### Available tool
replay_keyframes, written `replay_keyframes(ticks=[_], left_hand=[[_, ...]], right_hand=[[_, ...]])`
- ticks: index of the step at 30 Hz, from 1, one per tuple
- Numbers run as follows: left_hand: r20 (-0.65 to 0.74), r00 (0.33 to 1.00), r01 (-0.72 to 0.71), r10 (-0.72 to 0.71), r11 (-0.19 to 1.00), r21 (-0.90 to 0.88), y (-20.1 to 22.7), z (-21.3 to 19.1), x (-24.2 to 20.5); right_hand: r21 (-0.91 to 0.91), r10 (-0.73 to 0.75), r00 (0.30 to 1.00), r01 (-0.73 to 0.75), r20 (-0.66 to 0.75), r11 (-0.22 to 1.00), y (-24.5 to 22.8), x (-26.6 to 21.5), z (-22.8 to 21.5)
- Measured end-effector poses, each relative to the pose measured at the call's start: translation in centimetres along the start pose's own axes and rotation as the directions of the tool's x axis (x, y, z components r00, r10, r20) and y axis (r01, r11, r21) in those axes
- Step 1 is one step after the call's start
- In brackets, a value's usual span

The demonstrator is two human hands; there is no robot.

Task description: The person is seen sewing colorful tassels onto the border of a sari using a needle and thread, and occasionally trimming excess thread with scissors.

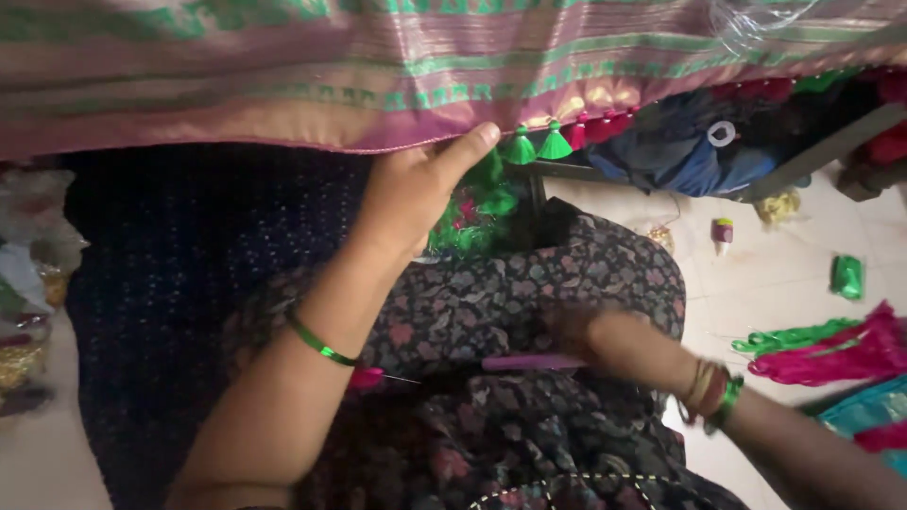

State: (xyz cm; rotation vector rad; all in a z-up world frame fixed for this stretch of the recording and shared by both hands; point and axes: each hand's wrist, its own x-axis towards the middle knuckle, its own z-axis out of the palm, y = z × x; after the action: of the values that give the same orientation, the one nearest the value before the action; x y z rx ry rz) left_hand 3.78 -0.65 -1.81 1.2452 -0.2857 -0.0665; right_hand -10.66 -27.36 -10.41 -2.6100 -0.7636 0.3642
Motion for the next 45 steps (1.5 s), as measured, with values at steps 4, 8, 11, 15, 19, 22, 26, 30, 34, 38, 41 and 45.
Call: replay_keyframes(ticks=[4,8,11,15,19,22,26,30,34,38,41,45], left_hand=[[-0.006,0.997,0.075,-0.075,0.997,0.01,-0.1,0.1,0.3],[-0.021,0.99,0.138,-0.139,0.989,-0.054,-0.2,0.0,0.9],[0.013,0.986,0.167,-0.166,0.983,-0.074,0.1,-0.4,1.1],[0.028,0.968,0.235,-0.251,0.935,0.266,3.7,-0.2,0.7],[0.075,0.949,0.235,-0.308,0.844,0.483,4.9,-0.5,1.0],[0.143,0.94,0.246,-0.31,0.906,0.345,5.7,-0.2,1.0],[0.167,0.898,0.34,-0.408,0.882,0.327,6.1,0.1,1.3],[0.265,0.865,0.403,-0.427,0.904,0.142,5.6,-0.4,1.4],[0.276,0.812,0.51,-0.514,0.856,0.092,7.2,-0.1,0.9],[0.264,0.891,0.324,-0.371,0.924,0.204,5.7,-0.1,1.3],[0.266,0.927,0.158,-0.266,0.917,0.366,5.9,-0.3,1.6],[0.274,0.875,0.368,-0.399,0.916,0.159,5.4,-0.4,0.8]], right_hand=[[-0.302,0.08,0.971,-0.009,0.224,0.953,-1.6,-3.8,2.2],[-0.336,-0.141,0.988,0.156,0.067,0.929,1.5,-3.7,5.7],[-0.25,0.065,0.961,0.005,0.27,0.968,1.7,-2.5,5.2],[-0.19,-0.04,0.956,0.099,0.291,0.977,1.0,-1.4,3.0],[0.17,0.187,0.98,-0.195,0.062,0.966,-6.1,1.2,-7.5],[0.121,-0.234,0.935,0.273,-0.265,0.954,-8.1,1.5,-12.9],[-0.26,-0.268,0.802,0.146,-0.534,0.955,-9.8,1.9,-16.7],[-0.851,-0.595,0.68,-0.083,-0.428,0.518,-8.0,2.4,-17.0],[-0.937,-0.692,0.698,0.09,-0.183,0.339,-7.1,1.8,-17.0],[-0.949,-0.793,0.523,-0.131,-0.311,0.286,-5.5,2.9,-17.0],[-0.963,-0.709,0.672,-0.027,-0.215,0.267,-5.5,2.9,-16.4],[-0.924,-0.678,0.708,0.096,-0.198,0.369,-5.4,1.3,-13.6]])
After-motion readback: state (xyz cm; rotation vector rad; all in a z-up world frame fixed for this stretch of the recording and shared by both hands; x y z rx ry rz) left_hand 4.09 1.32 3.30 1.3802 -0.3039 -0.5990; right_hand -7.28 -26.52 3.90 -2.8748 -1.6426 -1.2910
